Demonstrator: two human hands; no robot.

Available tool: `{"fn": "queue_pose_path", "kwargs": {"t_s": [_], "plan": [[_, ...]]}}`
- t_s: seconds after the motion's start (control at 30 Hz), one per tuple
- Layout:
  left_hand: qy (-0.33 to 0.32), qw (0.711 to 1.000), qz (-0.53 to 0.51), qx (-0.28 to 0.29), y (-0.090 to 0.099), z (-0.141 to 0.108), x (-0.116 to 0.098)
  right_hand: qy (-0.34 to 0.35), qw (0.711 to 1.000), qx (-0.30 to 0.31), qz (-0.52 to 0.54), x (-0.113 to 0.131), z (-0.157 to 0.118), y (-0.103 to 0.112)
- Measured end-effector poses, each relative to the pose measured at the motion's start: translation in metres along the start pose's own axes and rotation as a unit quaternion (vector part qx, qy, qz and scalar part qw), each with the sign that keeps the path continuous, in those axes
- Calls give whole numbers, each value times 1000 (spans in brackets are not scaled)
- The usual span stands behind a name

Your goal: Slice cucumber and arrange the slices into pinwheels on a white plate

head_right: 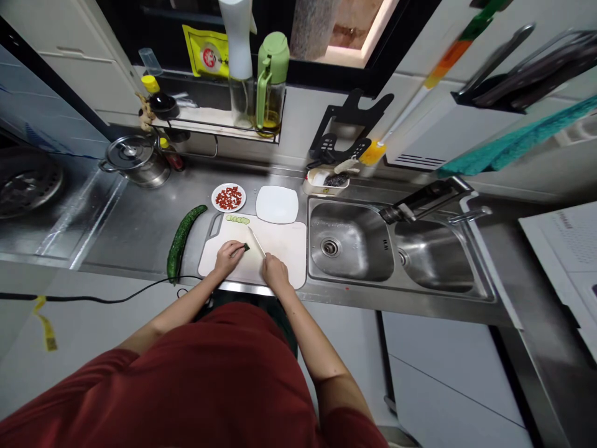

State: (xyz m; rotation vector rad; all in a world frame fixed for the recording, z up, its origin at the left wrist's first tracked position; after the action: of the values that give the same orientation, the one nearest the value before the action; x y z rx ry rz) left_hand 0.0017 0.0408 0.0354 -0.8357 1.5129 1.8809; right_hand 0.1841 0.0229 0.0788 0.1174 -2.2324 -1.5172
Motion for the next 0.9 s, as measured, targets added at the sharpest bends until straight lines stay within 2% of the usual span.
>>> {"fn": "queue_pose_path", "kwargs": {"t_s": [0.2,0.43,0.9], "plan": [[-68,998,8,-17,-5,-2,1,15,998,53,-23,18,3,-1],[-77,997,29,-4,-8,-2,1,28,997,72,-26,26,5,-4],[-87,996,37,-7,-10,-3,2,40,996,78,-25,26,5,-8]]}}
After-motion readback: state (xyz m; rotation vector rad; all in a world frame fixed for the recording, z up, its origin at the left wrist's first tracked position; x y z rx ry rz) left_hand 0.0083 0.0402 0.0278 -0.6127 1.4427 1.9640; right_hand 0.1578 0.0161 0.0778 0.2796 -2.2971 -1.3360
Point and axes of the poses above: each hand's wrist, its own z-axis towards the middle knuckle, its own y-axis out of the back of the hand, x = y × z, the point moved 6 cm from there along z, towards the middle knuckle, and after that the axes turned 11 degrees about y, right-handed, at the moved point
